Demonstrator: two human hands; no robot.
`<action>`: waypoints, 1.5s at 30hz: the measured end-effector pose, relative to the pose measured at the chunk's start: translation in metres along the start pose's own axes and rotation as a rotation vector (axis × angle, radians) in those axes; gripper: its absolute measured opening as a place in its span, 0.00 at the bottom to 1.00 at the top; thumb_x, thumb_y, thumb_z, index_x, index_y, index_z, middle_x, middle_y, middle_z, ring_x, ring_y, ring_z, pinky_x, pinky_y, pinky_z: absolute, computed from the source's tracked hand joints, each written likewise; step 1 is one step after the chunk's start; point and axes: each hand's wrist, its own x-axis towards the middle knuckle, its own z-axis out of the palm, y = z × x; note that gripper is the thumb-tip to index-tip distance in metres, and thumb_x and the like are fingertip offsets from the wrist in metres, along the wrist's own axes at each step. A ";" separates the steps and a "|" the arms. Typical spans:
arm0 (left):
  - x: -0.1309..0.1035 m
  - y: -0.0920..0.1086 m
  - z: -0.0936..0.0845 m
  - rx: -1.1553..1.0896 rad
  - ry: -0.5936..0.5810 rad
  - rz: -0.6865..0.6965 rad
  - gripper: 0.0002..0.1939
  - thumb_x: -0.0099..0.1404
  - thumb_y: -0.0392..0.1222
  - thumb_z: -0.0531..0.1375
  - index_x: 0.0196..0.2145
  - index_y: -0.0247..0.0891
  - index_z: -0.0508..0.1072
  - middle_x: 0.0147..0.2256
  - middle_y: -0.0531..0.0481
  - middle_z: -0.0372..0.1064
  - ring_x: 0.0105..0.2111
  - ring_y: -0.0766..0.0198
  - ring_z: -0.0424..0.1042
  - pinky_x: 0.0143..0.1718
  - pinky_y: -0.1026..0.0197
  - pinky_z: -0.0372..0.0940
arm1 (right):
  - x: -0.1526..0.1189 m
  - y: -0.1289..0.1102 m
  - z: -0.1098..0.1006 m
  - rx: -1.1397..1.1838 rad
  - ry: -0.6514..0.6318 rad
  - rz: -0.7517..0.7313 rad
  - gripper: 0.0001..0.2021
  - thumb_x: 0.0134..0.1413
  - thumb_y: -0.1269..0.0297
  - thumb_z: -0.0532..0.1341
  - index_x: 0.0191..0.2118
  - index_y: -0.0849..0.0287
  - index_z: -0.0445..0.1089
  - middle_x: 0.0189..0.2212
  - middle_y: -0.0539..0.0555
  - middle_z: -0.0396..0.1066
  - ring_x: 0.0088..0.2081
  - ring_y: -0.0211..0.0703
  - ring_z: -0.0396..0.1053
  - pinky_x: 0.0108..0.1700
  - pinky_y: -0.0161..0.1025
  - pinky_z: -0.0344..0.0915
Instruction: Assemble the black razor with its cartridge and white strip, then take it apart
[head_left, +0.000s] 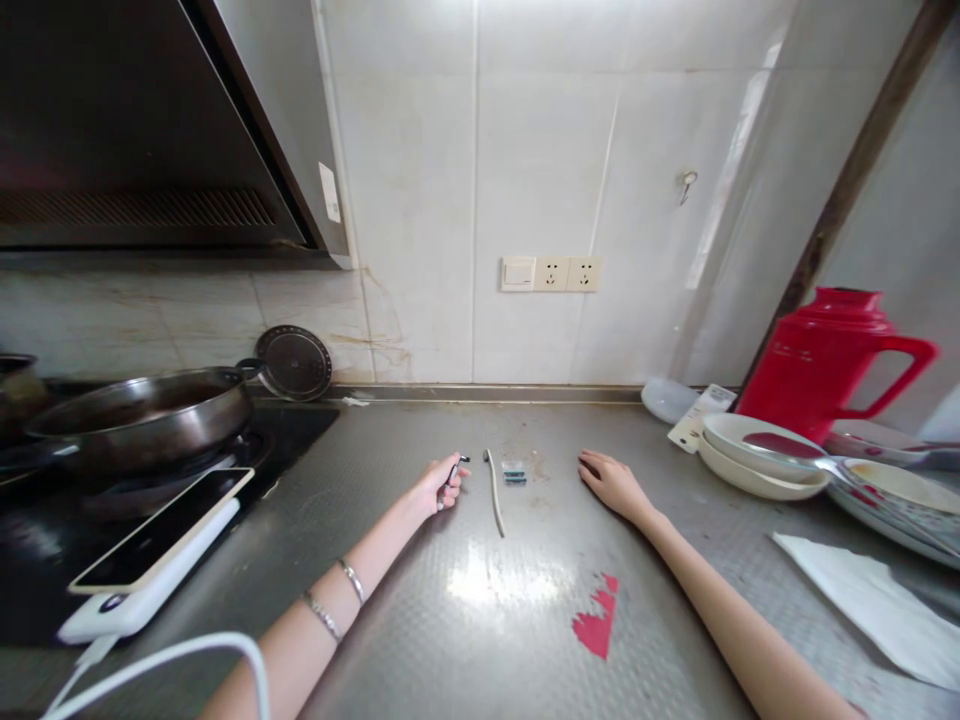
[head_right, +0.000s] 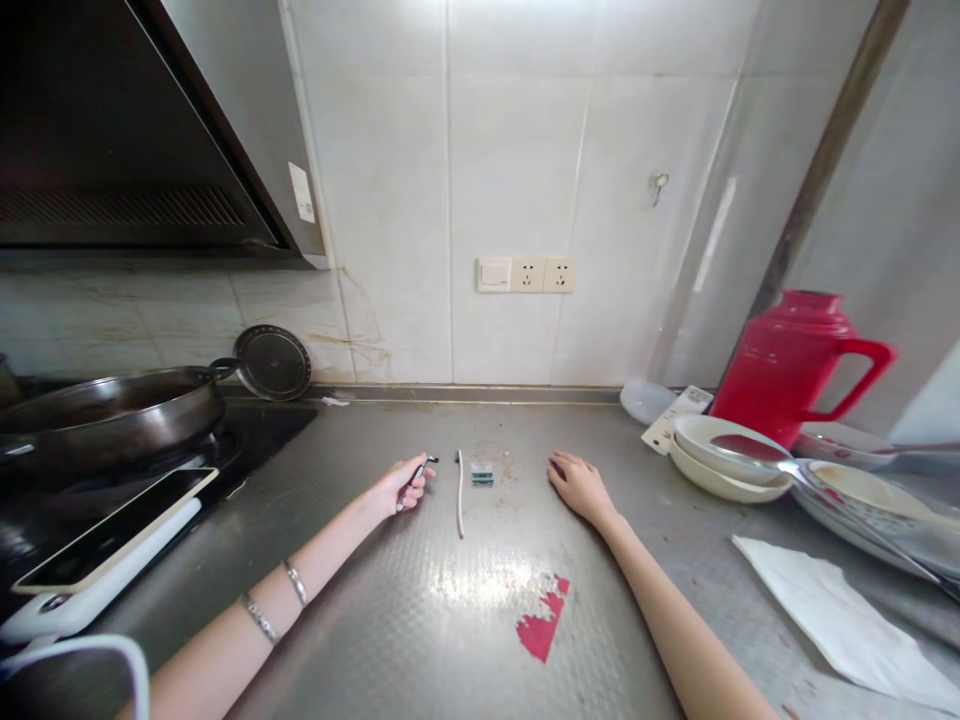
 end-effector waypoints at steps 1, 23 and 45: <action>0.000 0.000 0.000 -0.009 0.005 0.002 0.19 0.64 0.52 0.48 0.26 0.34 0.63 0.12 0.62 0.47 0.09 0.79 0.45 0.12 0.73 0.37 | 0.000 0.000 0.000 -0.002 0.000 0.002 0.20 0.56 0.57 0.48 0.48 0.56 0.68 0.53 0.57 0.64 0.55 0.48 0.59 0.55 0.45 0.54; -0.002 0.001 0.005 -0.093 -0.005 -0.040 0.19 0.67 0.49 0.42 0.22 0.38 0.53 0.12 0.63 0.42 0.08 0.78 0.40 0.12 0.72 0.33 | 0.000 0.000 0.000 -0.026 0.003 -0.010 0.20 0.55 0.57 0.48 0.48 0.57 0.69 0.52 0.57 0.64 0.54 0.47 0.60 0.55 0.44 0.55; 0.003 0.002 0.007 0.014 -0.028 0.312 0.14 0.57 0.44 0.45 0.34 0.36 0.66 0.15 0.61 0.50 0.10 0.76 0.48 0.12 0.70 0.42 | -0.003 -0.121 -0.041 -0.007 -0.182 0.026 0.16 0.54 0.55 0.51 0.33 0.56 0.72 0.30 0.55 0.74 0.33 0.44 0.70 0.32 0.34 0.59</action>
